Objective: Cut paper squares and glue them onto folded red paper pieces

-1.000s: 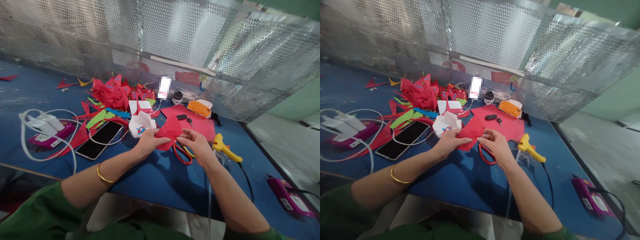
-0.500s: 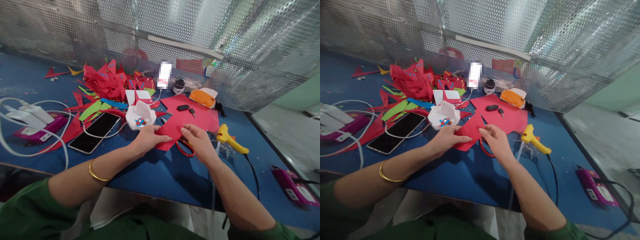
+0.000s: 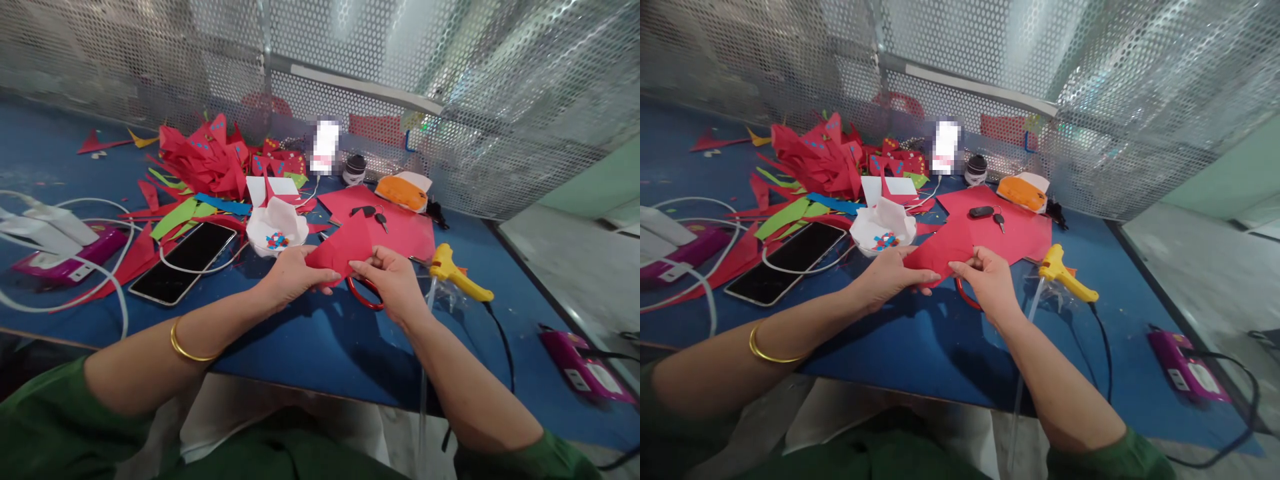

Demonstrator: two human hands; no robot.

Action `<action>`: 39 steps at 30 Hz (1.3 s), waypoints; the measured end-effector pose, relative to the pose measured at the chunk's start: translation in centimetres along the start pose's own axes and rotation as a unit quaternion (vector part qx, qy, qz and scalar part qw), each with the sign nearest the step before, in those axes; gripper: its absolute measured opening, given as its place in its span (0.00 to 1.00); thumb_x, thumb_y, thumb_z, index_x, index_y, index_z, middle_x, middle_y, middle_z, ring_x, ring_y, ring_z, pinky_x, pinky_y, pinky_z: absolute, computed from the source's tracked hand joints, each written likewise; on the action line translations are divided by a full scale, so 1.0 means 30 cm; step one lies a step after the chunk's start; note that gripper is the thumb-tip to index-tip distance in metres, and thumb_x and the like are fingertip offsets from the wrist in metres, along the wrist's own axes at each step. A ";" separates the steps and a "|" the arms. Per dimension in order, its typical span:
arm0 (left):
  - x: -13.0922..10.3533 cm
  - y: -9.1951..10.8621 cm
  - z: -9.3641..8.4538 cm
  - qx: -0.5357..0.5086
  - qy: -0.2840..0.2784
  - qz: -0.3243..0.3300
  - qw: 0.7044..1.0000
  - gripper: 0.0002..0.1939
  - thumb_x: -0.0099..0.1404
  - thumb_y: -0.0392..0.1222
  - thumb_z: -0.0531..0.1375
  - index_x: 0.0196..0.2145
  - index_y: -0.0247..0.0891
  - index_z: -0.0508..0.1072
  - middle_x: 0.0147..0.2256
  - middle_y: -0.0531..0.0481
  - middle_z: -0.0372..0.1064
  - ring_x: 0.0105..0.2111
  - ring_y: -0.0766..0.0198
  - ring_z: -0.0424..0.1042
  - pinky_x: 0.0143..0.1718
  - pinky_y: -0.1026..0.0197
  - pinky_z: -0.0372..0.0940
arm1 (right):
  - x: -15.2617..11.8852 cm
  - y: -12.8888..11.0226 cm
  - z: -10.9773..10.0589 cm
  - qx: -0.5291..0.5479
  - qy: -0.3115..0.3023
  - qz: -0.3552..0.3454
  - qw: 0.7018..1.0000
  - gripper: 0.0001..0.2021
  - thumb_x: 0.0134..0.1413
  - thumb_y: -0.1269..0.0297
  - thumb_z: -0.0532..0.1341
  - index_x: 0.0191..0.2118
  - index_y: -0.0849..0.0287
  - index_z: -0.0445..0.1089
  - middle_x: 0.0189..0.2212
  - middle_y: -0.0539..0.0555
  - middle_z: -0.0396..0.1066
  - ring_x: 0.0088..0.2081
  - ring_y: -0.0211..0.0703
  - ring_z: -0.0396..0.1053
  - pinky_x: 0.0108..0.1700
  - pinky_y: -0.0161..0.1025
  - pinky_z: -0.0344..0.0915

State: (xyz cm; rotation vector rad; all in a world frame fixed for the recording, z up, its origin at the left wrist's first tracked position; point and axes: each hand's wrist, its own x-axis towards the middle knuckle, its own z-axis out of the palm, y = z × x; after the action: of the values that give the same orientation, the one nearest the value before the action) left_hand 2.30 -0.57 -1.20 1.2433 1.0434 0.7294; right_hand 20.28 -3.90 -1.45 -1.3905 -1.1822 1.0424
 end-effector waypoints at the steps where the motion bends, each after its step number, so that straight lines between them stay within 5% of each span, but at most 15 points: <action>1: 0.000 -0.002 0.000 -0.006 -0.004 -0.004 1.000 0.15 0.51 0.38 0.71 0.37 0.33 0.76 0.26 0.49 0.76 0.21 0.66 0.75 0.22 0.65 0.60 | 0.000 0.003 0.001 0.003 0.011 0.000 1.000 0.14 0.40 0.56 0.72 0.28 0.57 0.68 0.21 0.47 0.72 0.27 0.40 0.71 0.34 0.38 0.66; 6: 0.003 -0.009 0.001 -0.006 -0.002 -0.009 1.000 0.15 0.48 0.39 0.72 0.34 0.34 0.76 0.26 0.49 0.76 0.21 0.65 0.74 0.22 0.64 0.59 | -0.003 0.009 0.002 -0.036 0.052 -0.030 0.998 0.14 0.42 0.56 0.71 0.25 0.55 0.66 0.20 0.47 0.71 0.25 0.40 0.69 0.30 0.37 0.65; 11: 0.000 -0.009 -0.001 0.016 -0.001 0.013 1.000 0.14 0.48 0.38 0.71 0.33 0.35 0.77 0.26 0.49 0.76 0.24 0.65 0.74 0.25 0.64 0.62 | 0.005 -0.001 -0.012 0.007 0.033 -0.028 0.999 0.13 0.42 0.55 0.70 0.32 0.55 0.71 0.24 0.48 0.74 0.28 0.42 0.72 0.35 0.41 0.69; 15: 0.006 -0.008 -0.007 -0.016 -0.009 0.025 1.000 0.15 0.50 0.45 0.71 0.34 0.36 0.79 0.30 0.46 0.78 0.28 0.64 0.74 0.29 0.63 0.66 | 0.008 -0.006 -0.027 -0.033 0.012 -0.034 0.999 0.13 0.43 0.55 0.70 0.32 0.55 0.71 0.23 0.48 0.74 0.27 0.43 0.73 0.34 0.41 0.69; 19: 0.018 -0.013 -0.014 -0.045 -0.001 0.019 0.999 0.12 0.49 0.41 0.71 0.32 0.34 0.79 0.31 0.46 0.78 0.29 0.64 0.74 0.34 0.61 0.69 | 0.003 -0.007 -0.025 -0.069 -0.015 -0.045 0.997 0.13 0.43 0.56 0.70 0.30 0.55 0.69 0.21 0.47 0.73 0.27 0.44 0.75 0.34 0.41 0.68; 24: 0.020 -0.005 -0.019 -0.043 0.027 -0.010 0.999 0.08 0.51 0.39 0.70 0.30 0.33 0.80 0.28 0.47 0.78 0.27 0.64 0.73 0.32 0.61 0.69 | 0.022 0.000 -0.058 -0.164 -0.003 -0.086 0.983 0.08 0.56 0.58 0.60 0.37 0.56 0.70 0.29 0.52 0.78 0.31 0.44 0.77 0.39 0.43 0.70; 26: 0.018 0.002 -0.022 -0.047 0.046 -0.002 0.998 0.09 0.50 0.39 0.71 0.30 0.34 0.80 0.29 0.47 0.78 0.28 0.63 0.74 0.32 0.60 0.70 | 0.034 0.009 -0.083 -0.321 0.007 -0.111 0.940 0.08 0.57 0.63 0.59 0.42 0.57 0.69 0.35 0.56 0.78 0.36 0.46 0.77 0.40 0.43 0.70; 28: 0.016 0.005 -0.023 -0.050 0.047 0.016 0.998 0.08 0.51 0.39 0.71 0.29 0.35 0.80 0.31 0.47 0.79 0.30 0.62 0.75 0.34 0.60 0.71 | 0.040 0.022 -0.099 -0.506 -0.025 -0.119 0.854 0.12 0.53 0.69 0.60 0.44 0.59 0.68 0.39 0.60 0.77 0.40 0.51 0.76 0.40 0.43 0.68; 31: 0.015 0.001 -0.023 -0.056 0.038 0.021 0.998 0.06 0.52 0.39 0.70 0.30 0.36 0.80 0.32 0.47 0.79 0.31 0.63 0.75 0.36 0.59 0.71 | 0.039 0.046 -0.096 -0.619 -0.072 -0.119 0.773 0.16 0.47 0.73 0.60 0.45 0.62 0.67 0.41 0.66 0.75 0.41 0.54 0.75 0.37 0.41 0.66; 35: 0.017 -0.005 -0.022 -0.072 0.024 0.017 0.997 0.08 0.51 0.38 0.70 0.31 0.36 0.80 0.32 0.48 0.79 0.31 0.63 0.75 0.37 0.59 0.70 | 0.043 0.064 -0.079 -0.603 -0.073 -0.105 0.787 0.22 0.44 0.75 0.60 0.49 0.65 0.67 0.38 0.66 0.75 0.38 0.55 0.74 0.34 0.40 0.63; 39: 0.015 0.003 -0.028 -0.099 0.023 0.029 0.994 0.08 0.51 0.37 0.70 0.32 0.36 0.80 0.32 0.47 0.79 0.31 0.64 0.75 0.37 0.60 0.70 | 0.065 0.045 -0.097 -0.544 -0.055 -0.062 0.835 0.29 0.44 0.70 0.61 0.56 0.67 0.65 0.35 0.64 0.77 0.34 0.53 0.75 0.30 0.40 0.63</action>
State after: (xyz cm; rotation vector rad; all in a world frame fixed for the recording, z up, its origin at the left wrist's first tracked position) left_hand 1.73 0.19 -1.21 1.0933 0.9503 0.8892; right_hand 23.60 -2.46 -2.40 -2.0553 -2.0797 0.2786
